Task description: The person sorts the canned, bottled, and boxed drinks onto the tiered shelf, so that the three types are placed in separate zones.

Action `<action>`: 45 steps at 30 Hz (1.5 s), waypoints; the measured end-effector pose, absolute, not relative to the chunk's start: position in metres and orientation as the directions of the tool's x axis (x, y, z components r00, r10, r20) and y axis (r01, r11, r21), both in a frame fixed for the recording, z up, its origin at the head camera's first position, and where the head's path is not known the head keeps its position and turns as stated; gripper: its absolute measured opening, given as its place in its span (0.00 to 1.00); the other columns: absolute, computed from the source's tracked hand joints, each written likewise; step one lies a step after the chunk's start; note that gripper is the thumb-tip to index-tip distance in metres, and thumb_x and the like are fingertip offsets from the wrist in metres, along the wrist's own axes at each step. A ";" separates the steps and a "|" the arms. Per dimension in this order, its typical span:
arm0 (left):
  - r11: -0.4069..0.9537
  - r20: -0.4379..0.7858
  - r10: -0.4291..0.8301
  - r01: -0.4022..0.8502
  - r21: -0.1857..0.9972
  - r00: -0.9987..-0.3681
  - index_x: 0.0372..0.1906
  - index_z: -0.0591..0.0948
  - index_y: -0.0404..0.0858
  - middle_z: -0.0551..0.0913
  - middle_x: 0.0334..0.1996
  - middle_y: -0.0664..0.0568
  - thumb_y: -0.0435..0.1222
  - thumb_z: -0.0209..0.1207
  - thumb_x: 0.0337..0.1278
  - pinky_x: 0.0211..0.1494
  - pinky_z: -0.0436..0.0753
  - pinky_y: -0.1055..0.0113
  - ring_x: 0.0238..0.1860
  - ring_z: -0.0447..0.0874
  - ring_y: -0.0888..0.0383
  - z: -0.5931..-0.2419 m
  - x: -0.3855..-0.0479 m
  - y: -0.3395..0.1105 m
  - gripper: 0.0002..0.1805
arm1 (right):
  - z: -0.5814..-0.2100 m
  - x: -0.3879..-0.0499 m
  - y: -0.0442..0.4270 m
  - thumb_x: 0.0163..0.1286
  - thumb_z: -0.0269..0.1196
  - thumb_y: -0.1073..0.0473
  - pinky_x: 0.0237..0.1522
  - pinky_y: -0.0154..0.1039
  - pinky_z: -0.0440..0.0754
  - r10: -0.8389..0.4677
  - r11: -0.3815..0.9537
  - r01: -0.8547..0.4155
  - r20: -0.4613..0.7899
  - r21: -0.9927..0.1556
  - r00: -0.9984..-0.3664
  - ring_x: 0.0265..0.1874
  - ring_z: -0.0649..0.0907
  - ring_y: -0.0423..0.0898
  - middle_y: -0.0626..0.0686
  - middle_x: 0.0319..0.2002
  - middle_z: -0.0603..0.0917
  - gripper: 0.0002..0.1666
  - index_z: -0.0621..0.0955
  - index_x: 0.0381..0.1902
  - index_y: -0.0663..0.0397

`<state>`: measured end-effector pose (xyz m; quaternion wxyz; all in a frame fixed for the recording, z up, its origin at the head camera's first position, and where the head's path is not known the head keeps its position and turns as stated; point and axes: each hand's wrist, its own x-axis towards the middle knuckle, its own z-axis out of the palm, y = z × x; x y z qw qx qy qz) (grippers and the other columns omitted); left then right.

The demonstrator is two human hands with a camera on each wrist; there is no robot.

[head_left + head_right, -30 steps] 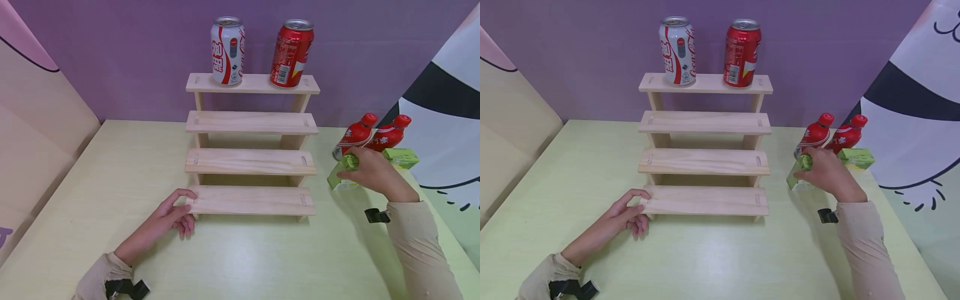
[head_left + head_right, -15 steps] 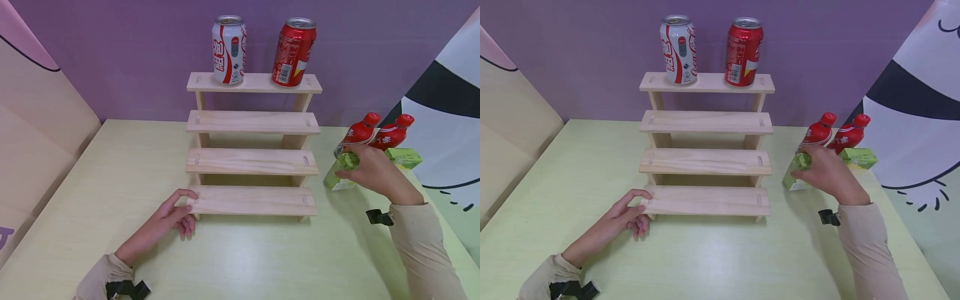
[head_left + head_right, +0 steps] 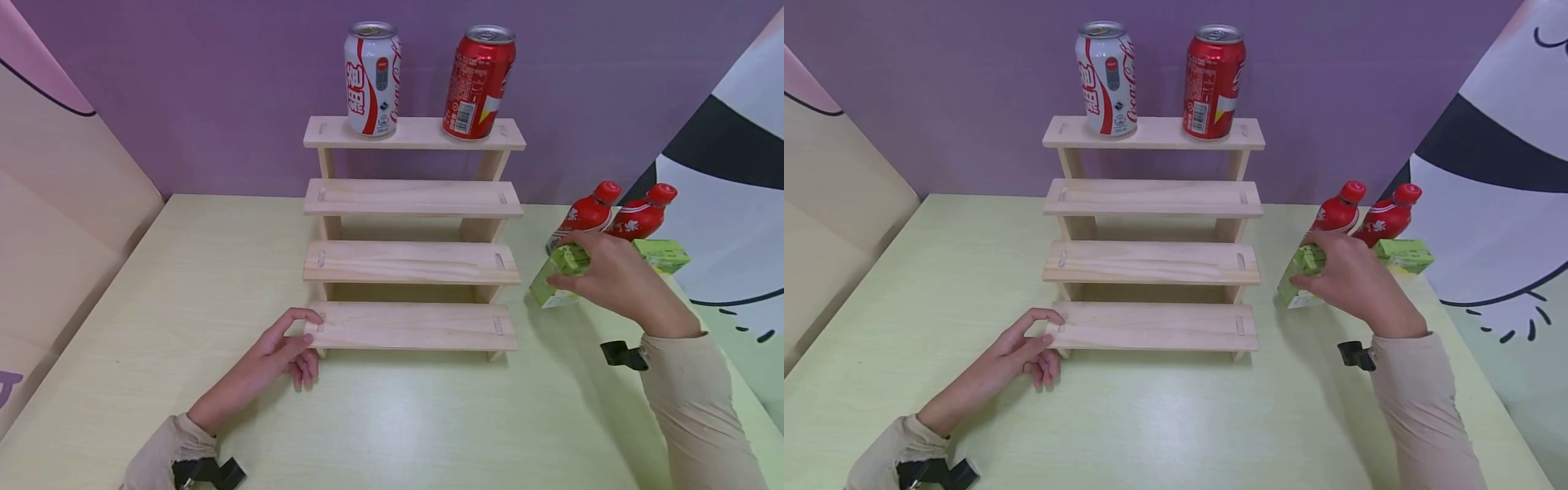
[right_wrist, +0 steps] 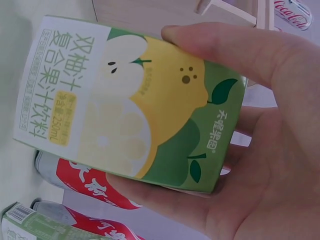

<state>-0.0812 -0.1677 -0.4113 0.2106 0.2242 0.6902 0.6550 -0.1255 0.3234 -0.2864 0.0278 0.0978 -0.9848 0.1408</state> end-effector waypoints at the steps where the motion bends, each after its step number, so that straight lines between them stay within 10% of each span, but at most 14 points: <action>1: 0.040 0.006 0.586 0.036 0.999 -0.811 0.64 0.62 0.41 0.81 0.28 0.31 0.38 0.44 0.80 0.27 0.84 0.58 0.25 0.82 0.43 -0.411 -0.081 -0.168 0.16 | -0.286 -0.125 0.323 0.52 0.78 0.54 0.43 0.63 0.82 -0.185 0.941 -0.201 0.087 -0.272 -0.979 0.46 0.80 0.62 0.66 0.51 0.81 0.38 0.77 0.58 0.63; 21: 0.059 0.014 0.592 0.061 0.996 -0.805 0.65 0.62 0.41 0.81 0.27 0.32 0.39 0.44 0.80 0.28 0.85 0.58 0.25 0.81 0.43 -0.410 -0.080 -0.166 0.16 | -0.301 -0.128 0.321 0.51 0.79 0.56 0.45 0.64 0.81 -0.213 0.934 -0.234 0.107 -0.269 -0.971 0.47 0.80 0.62 0.65 0.51 0.82 0.35 0.78 0.54 0.62; 32: 0.056 0.018 0.583 0.062 0.996 -0.812 0.64 0.62 0.41 0.81 0.27 0.32 0.37 0.44 0.80 0.27 0.85 0.58 0.25 0.82 0.44 -0.410 -0.079 -0.167 0.15 | -0.273 -0.109 0.296 0.51 0.78 0.57 0.45 0.64 0.79 -0.190 0.915 -0.289 0.330 -0.283 -0.925 0.50 0.77 0.62 0.63 0.54 0.79 0.34 0.78 0.55 0.58; 38: 0.064 0.000 0.581 0.046 0.997 -0.814 0.65 0.62 0.42 0.81 0.27 0.32 0.38 0.44 0.80 0.27 0.85 0.58 0.25 0.82 0.43 -0.411 -0.079 -0.168 0.16 | -0.259 -0.093 0.281 0.50 0.78 0.59 0.48 0.60 0.79 -0.127 0.904 -0.315 0.523 -0.289 -0.843 0.59 0.75 0.59 0.60 0.61 0.76 0.36 0.77 0.57 0.57; 45: 0.057 0.015 0.586 0.060 0.997 -0.810 0.65 0.62 0.41 0.81 0.27 0.32 0.37 0.44 0.80 0.26 0.85 0.58 0.24 0.82 0.43 -0.411 -0.080 -0.168 0.16 | -0.242 -0.078 0.264 0.55 0.70 0.51 0.58 0.32 0.72 -0.128 0.843 -0.484 0.787 -0.234 -0.603 0.65 0.72 0.56 0.61 0.65 0.74 0.34 0.77 0.56 0.65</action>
